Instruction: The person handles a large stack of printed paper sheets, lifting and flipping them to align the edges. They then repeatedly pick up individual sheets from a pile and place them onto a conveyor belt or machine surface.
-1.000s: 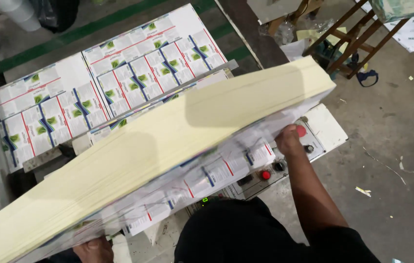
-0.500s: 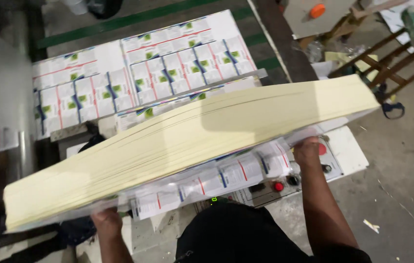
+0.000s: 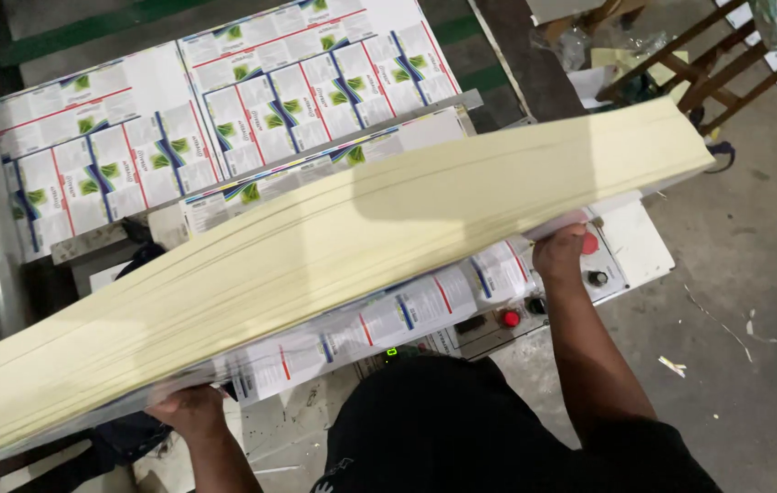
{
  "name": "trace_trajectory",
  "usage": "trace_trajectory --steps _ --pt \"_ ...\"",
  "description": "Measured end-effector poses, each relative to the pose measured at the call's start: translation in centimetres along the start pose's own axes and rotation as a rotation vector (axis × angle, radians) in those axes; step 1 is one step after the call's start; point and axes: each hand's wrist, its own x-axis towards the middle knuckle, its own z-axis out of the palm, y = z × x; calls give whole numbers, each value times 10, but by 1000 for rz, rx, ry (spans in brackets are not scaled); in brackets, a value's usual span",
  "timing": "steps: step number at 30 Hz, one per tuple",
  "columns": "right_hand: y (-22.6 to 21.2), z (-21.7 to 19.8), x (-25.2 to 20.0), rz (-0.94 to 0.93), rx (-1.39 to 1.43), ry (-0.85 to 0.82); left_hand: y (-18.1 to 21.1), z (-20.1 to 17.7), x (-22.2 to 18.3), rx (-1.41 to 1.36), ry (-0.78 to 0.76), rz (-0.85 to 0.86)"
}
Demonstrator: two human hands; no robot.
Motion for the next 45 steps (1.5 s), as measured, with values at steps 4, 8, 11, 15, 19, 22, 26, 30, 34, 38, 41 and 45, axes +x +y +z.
trace_trajectory --steps 4,8,11,15,19,22,26,30,34,38,41,45 --pt "-15 1 1 130 -159 108 25 9 17 28 9 303" --pt "-68 24 11 163 -1087 11 59 -13 30 308 -93 268" --pt "-198 129 24 520 -470 272 65 -8 32 705 -145 290" --pt "-206 163 52 601 -673 -46 56 3 34 586 -166 -85" --pt "-162 166 74 865 -805 -66 40 35 54 454 -221 -441" --pt "-112 150 83 995 -726 -122 29 48 63 384 -246 -698" --pt "-81 143 78 1026 -657 -137 29 53 78 323 -253 -950" --pt "-79 142 77 1018 -594 -127 49 64 86 126 -271 -1086" --pt "-55 116 79 1034 -437 -134 55 60 90 -173 -312 -1167" --pt "-104 141 86 971 -607 -310 45 50 89 -54 -366 -1186" --pt "-113 140 90 775 -1077 -504 54 53 89 -68 -426 -1112" --pt "-124 146 82 648 -1251 -503 68 59 88 105 -441 -1031"
